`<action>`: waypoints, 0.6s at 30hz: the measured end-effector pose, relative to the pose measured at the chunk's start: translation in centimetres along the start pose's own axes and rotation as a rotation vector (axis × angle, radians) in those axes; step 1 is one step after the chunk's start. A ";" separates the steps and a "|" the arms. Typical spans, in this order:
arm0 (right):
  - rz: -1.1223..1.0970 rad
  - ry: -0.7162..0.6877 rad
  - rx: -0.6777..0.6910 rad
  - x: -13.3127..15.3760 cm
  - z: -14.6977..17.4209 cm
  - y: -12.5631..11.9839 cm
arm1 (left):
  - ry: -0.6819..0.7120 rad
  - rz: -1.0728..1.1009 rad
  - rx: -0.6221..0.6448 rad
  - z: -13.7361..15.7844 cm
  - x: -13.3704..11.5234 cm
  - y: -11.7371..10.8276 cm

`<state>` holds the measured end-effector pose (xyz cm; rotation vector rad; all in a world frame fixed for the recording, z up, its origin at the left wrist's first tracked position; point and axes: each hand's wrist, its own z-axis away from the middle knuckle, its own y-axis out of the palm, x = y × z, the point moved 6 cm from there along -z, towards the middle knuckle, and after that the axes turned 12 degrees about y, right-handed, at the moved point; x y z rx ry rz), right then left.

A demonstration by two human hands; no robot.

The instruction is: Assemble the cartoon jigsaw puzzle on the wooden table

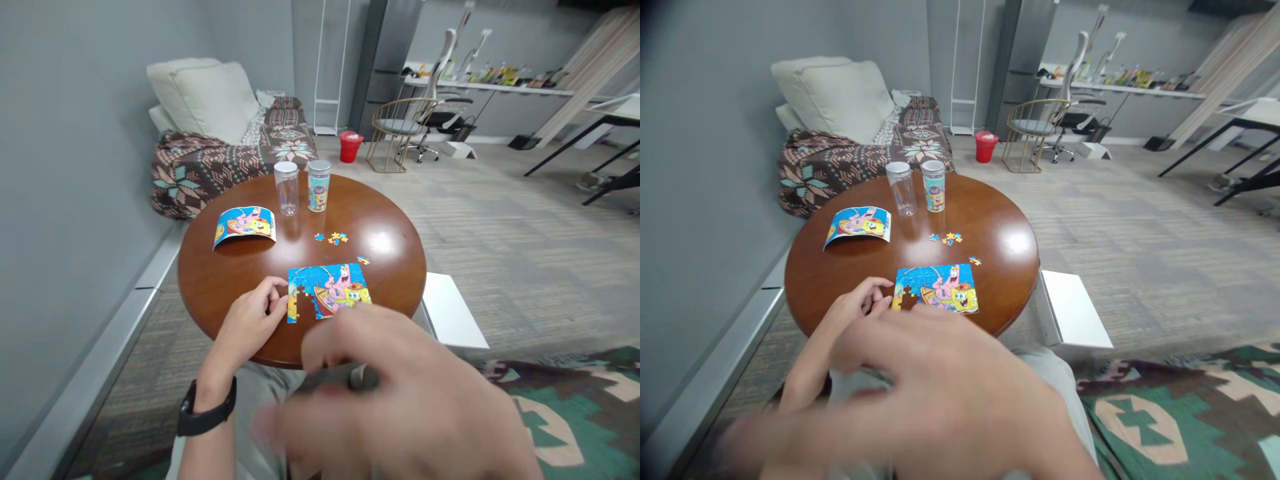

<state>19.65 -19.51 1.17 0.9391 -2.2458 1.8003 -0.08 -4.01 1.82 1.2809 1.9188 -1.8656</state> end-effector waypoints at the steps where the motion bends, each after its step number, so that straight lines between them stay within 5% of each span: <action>1: -0.002 0.012 -0.009 -0.9 -4.5 -0.8 | 0.002 0.009 0.005 0.0 0.0 0.0; 4: 0.001 0.048 -0.054 -3.6 -14.9 -2.3 | 0.011 0.001 -0.003 0.1 -0.1 0.0; 6: 0.042 0.121 -0.062 -5.3 -18.5 -2.3 | 0.014 -0.011 -0.013 0.1 -0.1 -0.1; 10: 0.194 0.267 -0.065 -7.9 -21.4 -1.1 | 0.010 -0.008 -0.009 0.2 0.0 0.0; 18: 0.204 0.338 0.027 -9.5 -25.2 1.5 | 0.004 0.003 0.013 0.3 0.1 0.2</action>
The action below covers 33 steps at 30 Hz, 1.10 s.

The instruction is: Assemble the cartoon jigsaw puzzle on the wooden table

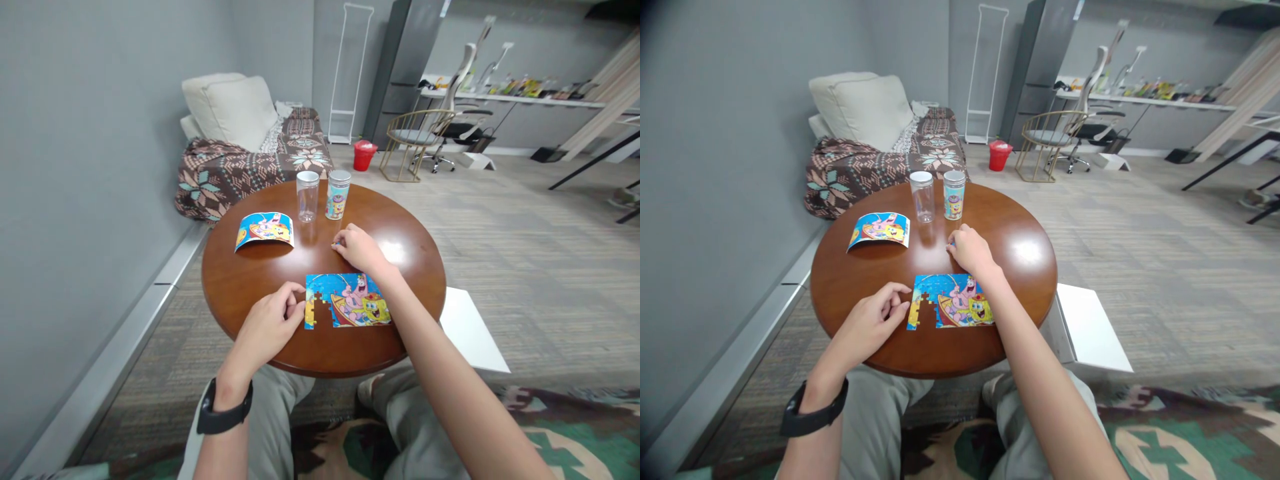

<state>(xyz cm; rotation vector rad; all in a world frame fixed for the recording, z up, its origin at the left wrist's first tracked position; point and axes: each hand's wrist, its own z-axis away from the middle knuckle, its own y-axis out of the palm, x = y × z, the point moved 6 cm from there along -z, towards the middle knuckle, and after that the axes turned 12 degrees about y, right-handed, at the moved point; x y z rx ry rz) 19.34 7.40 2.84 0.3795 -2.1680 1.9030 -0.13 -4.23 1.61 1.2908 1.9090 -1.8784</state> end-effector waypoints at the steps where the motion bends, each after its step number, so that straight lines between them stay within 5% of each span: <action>1: -0.026 -0.002 -0.004 -0.1 0.0 0.2 | -0.003 0.003 0.002 0.0 0.0 0.0; 7: -0.280 -0.021 -0.085 -2.1 1.4 -0.6 | -0.013 0.025 0.004 0.0 0.3 0.2; 17: -0.526 0.233 -0.109 -8.5 3.3 -1.2 | -0.038 0.011 0.006 0.1 0.5 0.1; 25: -0.336 0.062 -0.247 -7.7 3.5 -1.1 | 0.038 0.008 0.048 -0.2 0.3 0.3; 33: -0.172 -0.193 -0.179 -5.1 4.4 -0.2 | 0.071 -0.002 0.078 0.0 0.4 0.6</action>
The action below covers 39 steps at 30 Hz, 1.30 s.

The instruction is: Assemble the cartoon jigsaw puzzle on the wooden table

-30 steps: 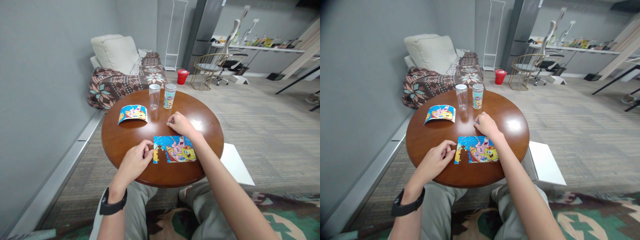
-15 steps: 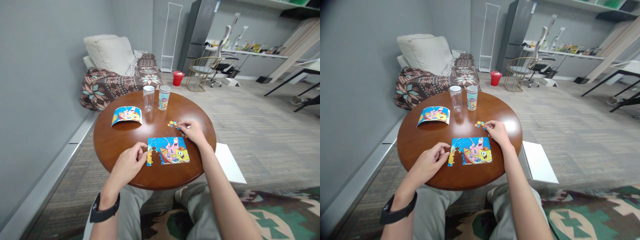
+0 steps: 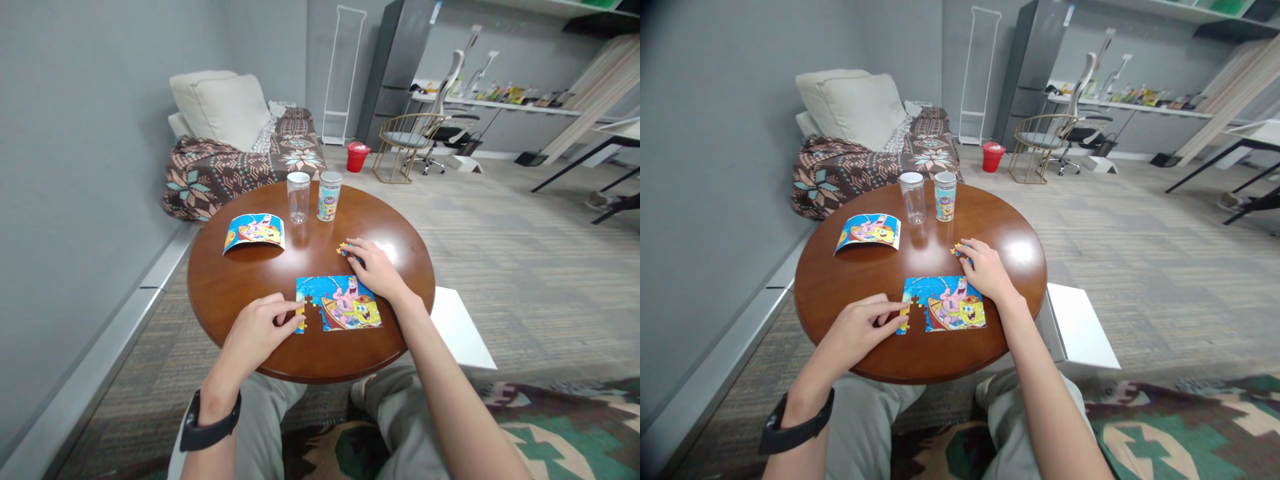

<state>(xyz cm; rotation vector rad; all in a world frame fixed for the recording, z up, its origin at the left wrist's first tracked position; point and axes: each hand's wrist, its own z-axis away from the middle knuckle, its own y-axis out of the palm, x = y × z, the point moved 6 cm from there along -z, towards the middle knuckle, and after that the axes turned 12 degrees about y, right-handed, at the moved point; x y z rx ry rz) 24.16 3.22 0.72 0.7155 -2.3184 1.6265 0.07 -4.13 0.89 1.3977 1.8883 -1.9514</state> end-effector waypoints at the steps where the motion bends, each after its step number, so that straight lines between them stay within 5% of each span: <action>1: 0.002 -0.002 0.005 0.0 0.0 0.1 | -0.003 -0.001 -0.001 0.0 0.0 0.0; 39: -0.124 0.039 -0.037 0.2 -0.3 -0.3 | -0.037 -0.004 -0.048 -0.1 -0.4 -0.4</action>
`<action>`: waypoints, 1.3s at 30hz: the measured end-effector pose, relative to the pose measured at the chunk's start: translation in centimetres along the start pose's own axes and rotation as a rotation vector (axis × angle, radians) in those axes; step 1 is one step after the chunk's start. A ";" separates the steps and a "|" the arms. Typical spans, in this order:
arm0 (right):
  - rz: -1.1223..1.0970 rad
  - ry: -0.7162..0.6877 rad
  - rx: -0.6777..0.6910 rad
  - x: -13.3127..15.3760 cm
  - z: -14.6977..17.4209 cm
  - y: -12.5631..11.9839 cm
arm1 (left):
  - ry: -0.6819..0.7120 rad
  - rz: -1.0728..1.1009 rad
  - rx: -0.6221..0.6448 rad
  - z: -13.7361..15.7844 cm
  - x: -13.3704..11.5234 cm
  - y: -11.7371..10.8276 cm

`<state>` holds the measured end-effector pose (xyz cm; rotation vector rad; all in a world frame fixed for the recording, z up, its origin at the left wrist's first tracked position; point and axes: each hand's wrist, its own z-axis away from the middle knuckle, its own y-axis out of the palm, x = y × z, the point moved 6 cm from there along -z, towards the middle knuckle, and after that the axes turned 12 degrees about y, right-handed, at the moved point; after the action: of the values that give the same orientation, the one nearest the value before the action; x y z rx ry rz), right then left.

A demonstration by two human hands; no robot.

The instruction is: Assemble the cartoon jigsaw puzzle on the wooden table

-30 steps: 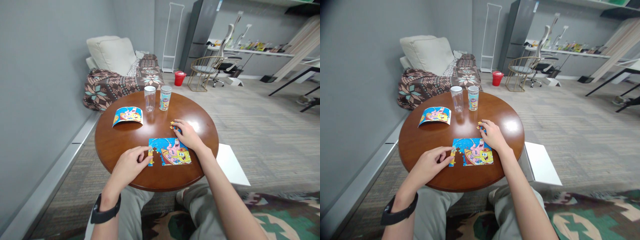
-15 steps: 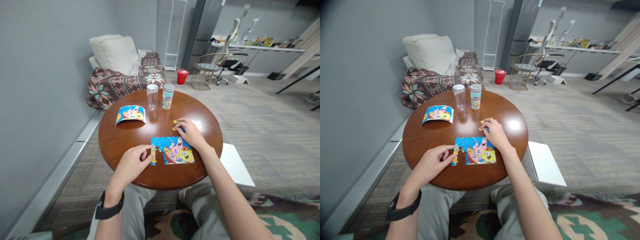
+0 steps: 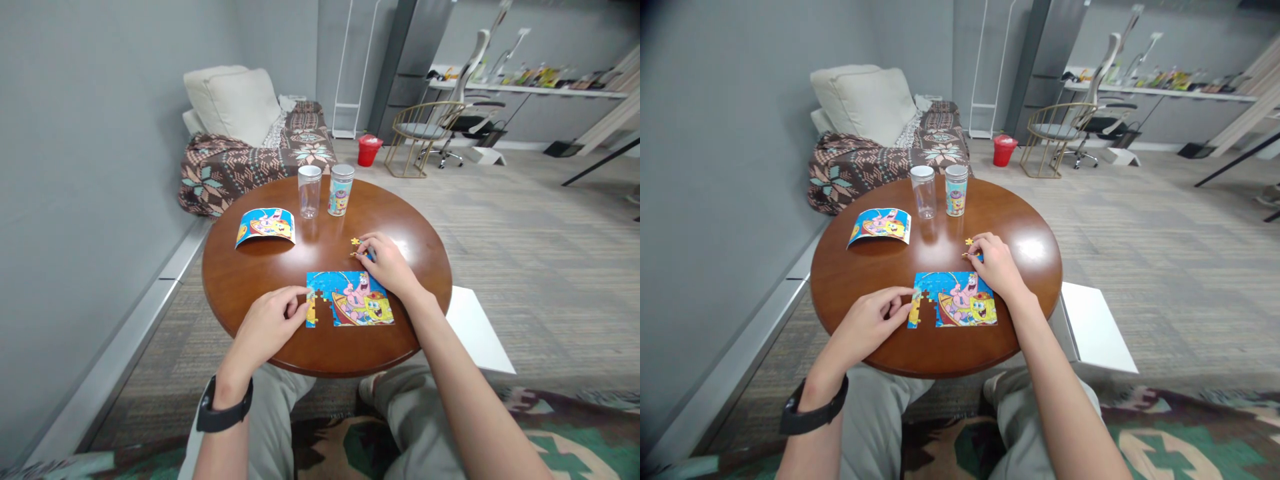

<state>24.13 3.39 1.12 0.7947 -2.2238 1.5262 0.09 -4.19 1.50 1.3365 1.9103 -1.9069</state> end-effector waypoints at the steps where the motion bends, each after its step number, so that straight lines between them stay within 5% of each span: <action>1: 0.001 -0.005 0.003 0.2 0.0 -0.1 | -0.003 0.000 0.002 0.0 0.0 0.0; 5: -0.006 0.014 -0.015 0.4 0.0 -0.5 | -0.017 0.001 0.009 0.1 0.0 0.0; 11: -0.143 0.281 -0.177 -1.8 -0.3 -1.5 | -0.018 0.009 0.006 0.1 0.1 0.0; 19: -0.221 0.379 -0.120 -2.3 -0.4 -1.3 | -0.024 0.005 0.000 0.0 0.2 0.0; 31: -0.056 0.049 0.067 0.2 -0.9 0.5 | 0.006 0.021 -0.028 -0.3 -0.1 -0.4; 35: 0.067 0.060 -0.074 2.0 -0.5 -2.0 | 0.018 0.004 -0.046 -0.4 0.1 -0.5; 39: 0.031 0.117 -0.237 1.8 4.5 -7.3 | 0.014 -0.009 -0.056 -0.5 -0.2 -0.7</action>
<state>27.36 -3.25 5.81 0.5863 -2.2834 1.2569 0.00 -3.70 2.29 1.3312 1.9638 -1.8389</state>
